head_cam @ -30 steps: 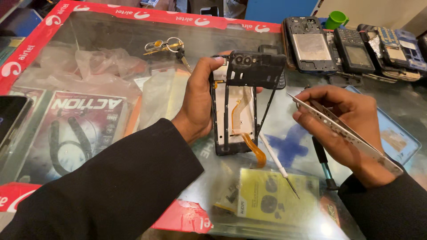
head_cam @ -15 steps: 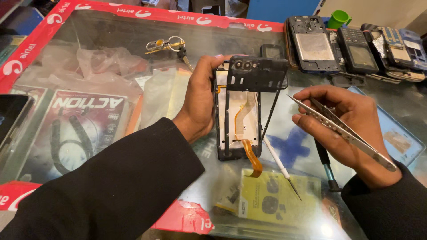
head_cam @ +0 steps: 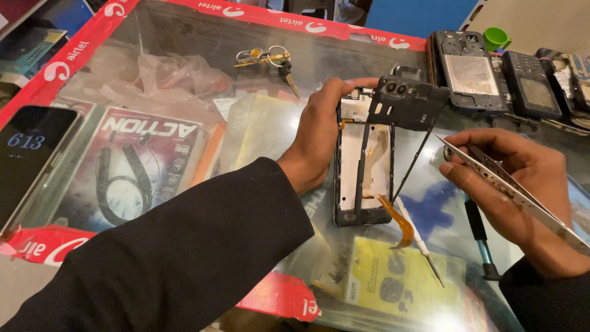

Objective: The person uses a screwdriver and tweezers to remove screws and separate the casing of a mobile phone. They carefully pry open the device, disconnect a ribbon cable, and remove the front frame, leaving the internal components exposed on the work surface.

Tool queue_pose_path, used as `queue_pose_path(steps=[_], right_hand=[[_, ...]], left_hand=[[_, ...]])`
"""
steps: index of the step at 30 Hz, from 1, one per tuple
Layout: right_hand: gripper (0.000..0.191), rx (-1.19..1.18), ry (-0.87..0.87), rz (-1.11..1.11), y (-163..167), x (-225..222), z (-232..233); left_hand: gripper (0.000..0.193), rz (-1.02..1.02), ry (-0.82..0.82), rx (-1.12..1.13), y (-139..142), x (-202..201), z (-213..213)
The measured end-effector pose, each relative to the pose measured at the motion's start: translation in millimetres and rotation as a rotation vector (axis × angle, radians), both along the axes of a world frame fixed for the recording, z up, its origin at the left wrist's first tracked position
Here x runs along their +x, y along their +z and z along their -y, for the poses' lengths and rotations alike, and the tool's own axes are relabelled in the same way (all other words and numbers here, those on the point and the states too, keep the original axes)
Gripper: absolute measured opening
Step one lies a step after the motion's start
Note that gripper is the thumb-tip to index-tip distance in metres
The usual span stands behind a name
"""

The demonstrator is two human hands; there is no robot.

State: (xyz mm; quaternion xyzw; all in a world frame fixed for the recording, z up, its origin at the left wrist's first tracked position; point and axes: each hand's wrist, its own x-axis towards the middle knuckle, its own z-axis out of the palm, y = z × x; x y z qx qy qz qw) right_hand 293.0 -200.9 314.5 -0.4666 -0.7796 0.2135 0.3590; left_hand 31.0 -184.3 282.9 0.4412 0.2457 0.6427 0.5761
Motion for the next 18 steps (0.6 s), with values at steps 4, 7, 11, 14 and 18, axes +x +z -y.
queue_pose_path(steps=[4, 7, 11, 14, 18], right_hand=[[0.034, 0.004, -0.003, -0.018, -2, 1, 0], [0.033, 0.011, -0.006, -0.008, -1, 4, 4], [0.033, 0.031, 0.011, 0.019, 5, 8, 8], [0.035, 0.03, 0.051, 0.026, 11, 10, 13], [0.035, 0.15, 0.089, 0.165, 24, 4, 24]], left_hand=[[0.052, 0.015, 0.008, -0.024, 1, 1, 0], [0.052, 0.0, 0.003, -0.034, 1, 4, 3], [0.039, -0.054, 0.105, -0.034, 2, 5, 0], [0.038, -0.193, 0.087, -0.121, 4, 3, -1], [0.036, -0.421, 0.14, 0.096, 15, -2, 1]])
